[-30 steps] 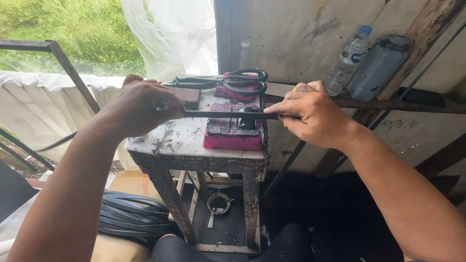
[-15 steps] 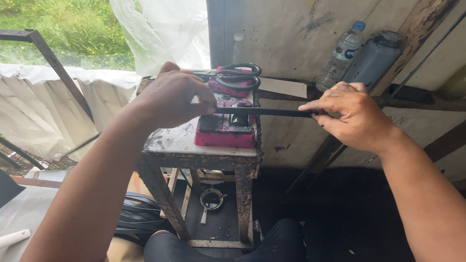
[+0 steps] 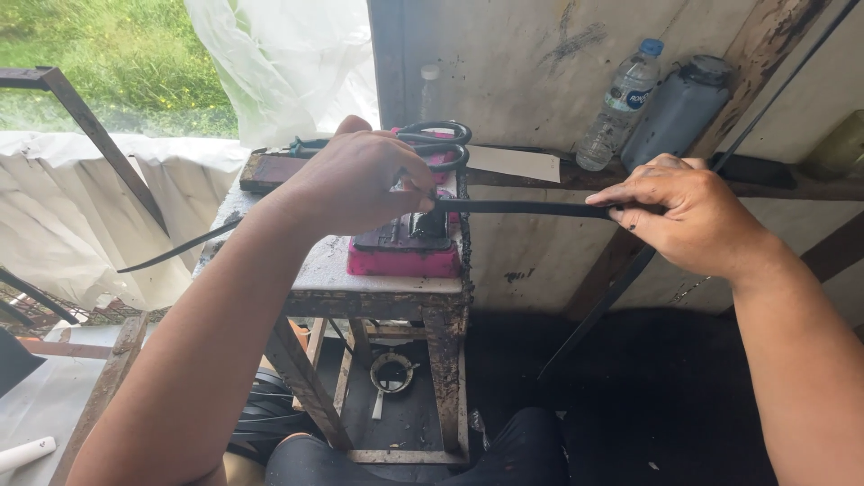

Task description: Applying edge paint to long leather straps using a manual roller applicator and hanging them on a rack to dry.

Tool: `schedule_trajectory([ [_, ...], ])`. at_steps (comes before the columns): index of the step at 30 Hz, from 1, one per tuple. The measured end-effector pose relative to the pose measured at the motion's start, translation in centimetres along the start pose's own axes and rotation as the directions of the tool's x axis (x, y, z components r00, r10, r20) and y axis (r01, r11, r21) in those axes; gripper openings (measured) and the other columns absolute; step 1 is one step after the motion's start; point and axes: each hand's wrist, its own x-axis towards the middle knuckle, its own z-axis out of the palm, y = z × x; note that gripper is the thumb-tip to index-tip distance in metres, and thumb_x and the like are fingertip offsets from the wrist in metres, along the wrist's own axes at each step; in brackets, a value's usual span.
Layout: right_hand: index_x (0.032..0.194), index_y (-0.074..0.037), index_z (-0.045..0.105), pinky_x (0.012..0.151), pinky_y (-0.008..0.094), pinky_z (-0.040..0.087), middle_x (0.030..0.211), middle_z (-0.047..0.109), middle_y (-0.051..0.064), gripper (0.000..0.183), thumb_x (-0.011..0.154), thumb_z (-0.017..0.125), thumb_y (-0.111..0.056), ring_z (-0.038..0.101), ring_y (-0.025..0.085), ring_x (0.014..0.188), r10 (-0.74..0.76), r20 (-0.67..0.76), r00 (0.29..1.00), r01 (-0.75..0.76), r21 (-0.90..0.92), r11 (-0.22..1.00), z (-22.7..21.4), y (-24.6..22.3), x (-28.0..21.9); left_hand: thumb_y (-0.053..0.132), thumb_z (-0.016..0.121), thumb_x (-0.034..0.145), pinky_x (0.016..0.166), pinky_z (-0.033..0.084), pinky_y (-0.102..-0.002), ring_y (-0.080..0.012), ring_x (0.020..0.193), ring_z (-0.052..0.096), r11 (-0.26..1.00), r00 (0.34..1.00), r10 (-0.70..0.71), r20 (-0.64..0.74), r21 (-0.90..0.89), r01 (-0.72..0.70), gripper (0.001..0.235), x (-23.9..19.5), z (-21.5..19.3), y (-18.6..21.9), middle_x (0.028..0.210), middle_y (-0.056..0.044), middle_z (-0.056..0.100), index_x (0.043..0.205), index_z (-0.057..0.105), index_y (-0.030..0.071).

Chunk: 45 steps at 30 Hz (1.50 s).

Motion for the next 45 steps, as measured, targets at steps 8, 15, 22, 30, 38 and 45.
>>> schedule_trajectory([
  [8,0.112,-0.012,0.083,0.112,0.034,0.040,0.095,0.074,0.005,0.029,0.092,0.062,-0.011,0.065,0.016,0.107,0.310,0.294,0.904,-0.375,0.195,0.907,-0.5,1.0,1.0,0.037,0.063,0.095,0.091,0.051,-0.041,-0.0226,0.102,0.069,0.952,0.973,-0.218,0.080,-0.204,0.230,0.034,-0.3,-1.6,1.1,0.117,0.001,0.075,0.123,0.075,0.022],
  [15,0.088,0.002,0.080,0.090,0.033,0.043,0.091,0.078,0.013,0.045,0.088,0.040,-0.020,0.067,0.021,0.089,0.313,0.405,0.859,-0.458,0.335,0.823,0.2,0.4,1.8,0.041,0.065,0.093,0.085,0.053,-0.038,-0.0223,0.099,0.068,0.905,0.938,-0.325,0.124,-0.247,0.347,0.035,-0.1,-2.4,2.9,0.120,0.001,0.074,0.122,0.075,0.024],
  [22,0.085,0.008,0.071,0.080,0.039,0.053,0.080,0.072,0.022,0.036,0.087,0.044,-0.015,0.068,0.028,0.079,0.236,0.413,0.880,-0.461,0.619,0.636,1.6,0.8,2.8,0.040,0.066,0.093,0.080,0.052,-0.038,-0.0234,0.089,0.069,0.926,0.950,-0.289,0.117,-0.218,0.308,0.031,0.6,-1.8,3.7,0.109,0.001,0.076,0.118,0.077,0.024],
  [30,0.098,0.007,0.077,0.071,0.035,0.055,0.078,0.071,0.019,0.031,0.084,0.054,-0.008,0.067,0.024,0.082,0.042,0.308,0.951,-0.221,0.574,0.788,2.3,-3.9,6.4,0.023,0.068,0.094,0.077,0.064,-0.046,-0.0284,0.095,0.077,0.964,0.997,-0.077,-0.024,-0.257,0.068,0.024,0.8,-1.1,4.1,0.102,-0.009,0.078,0.113,0.077,0.012],
  [38,0.105,0.003,0.079,0.073,0.037,0.057,0.079,0.077,0.021,0.027,0.086,0.062,-0.004,0.070,0.023,0.078,0.124,0.369,0.921,-0.252,0.323,0.912,0.7,-7.1,6.5,0.025,0.073,0.091,0.080,0.061,-0.048,-0.0307,0.095,0.076,0.929,0.986,-0.166,0.021,-0.331,0.163,0.028,-0.2,-1.4,2.3,0.105,-0.011,0.078,0.116,0.078,0.014],
  [45,0.105,-0.005,0.080,0.090,0.036,0.047,0.082,0.079,0.012,0.024,0.091,0.062,-0.009,0.072,0.021,0.083,0.032,0.254,0.967,-0.070,0.141,0.988,1.3,-8.4,6.3,0.025,0.073,0.090,0.092,0.054,-0.047,-0.0277,0.094,0.072,0.893,0.931,-0.364,0.010,-0.281,0.352,0.024,-4.6,-3.0,-1.6,0.102,-0.007,0.079,0.112,0.081,0.020],
])
